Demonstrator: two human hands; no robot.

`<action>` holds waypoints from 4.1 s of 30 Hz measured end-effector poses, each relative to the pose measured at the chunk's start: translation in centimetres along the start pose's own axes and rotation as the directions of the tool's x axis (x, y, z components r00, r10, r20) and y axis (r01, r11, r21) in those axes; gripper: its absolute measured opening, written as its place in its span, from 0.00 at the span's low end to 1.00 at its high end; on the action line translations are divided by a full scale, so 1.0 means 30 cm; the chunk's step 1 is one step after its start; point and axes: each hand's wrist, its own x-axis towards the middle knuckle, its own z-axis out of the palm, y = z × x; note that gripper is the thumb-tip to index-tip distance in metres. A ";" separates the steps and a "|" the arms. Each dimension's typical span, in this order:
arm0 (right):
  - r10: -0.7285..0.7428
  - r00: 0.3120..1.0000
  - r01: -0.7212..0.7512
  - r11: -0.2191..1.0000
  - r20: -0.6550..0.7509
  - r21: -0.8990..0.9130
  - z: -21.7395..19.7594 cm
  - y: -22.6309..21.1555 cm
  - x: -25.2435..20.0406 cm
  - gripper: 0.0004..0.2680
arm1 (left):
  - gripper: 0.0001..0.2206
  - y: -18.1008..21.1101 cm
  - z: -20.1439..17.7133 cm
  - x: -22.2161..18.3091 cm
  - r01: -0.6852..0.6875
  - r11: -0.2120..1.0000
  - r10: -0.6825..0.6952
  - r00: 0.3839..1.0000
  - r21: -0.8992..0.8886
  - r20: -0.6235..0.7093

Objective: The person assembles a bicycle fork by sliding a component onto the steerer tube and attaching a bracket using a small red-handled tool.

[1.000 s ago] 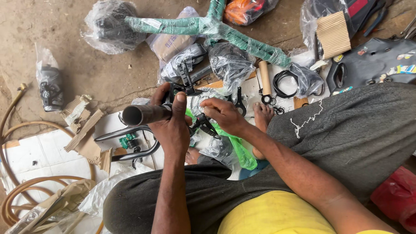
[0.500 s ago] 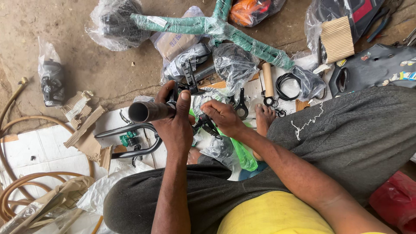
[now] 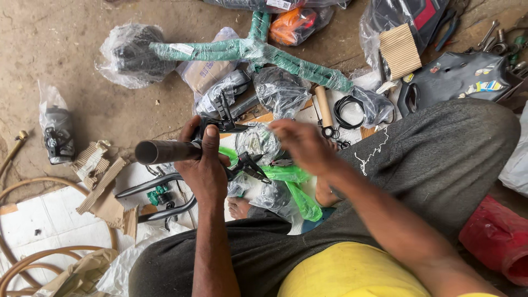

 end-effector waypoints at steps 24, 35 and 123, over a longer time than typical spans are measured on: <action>0.449 0.877 -0.463 0.885 0.170 0.050 -0.248 0.959 -0.272 0.10 | 0.23 0.036 0.040 -0.007 0.007 0.999 -0.006 0.999 0.032 -0.036; 0.460 0.775 -0.520 0.854 -0.435 -0.025 -0.200 1.013 -0.324 0.09 | 0.18 0.020 -0.021 0.039 0.000 0.995 0.010 0.995 0.099 -0.098; -0.008 0.962 0.162 0.823 0.273 -0.545 -0.381 -0.199 -0.162 0.08 | 0.24 0.006 -0.024 -0.014 0.108 0.991 -0.102 0.992 0.073 -0.081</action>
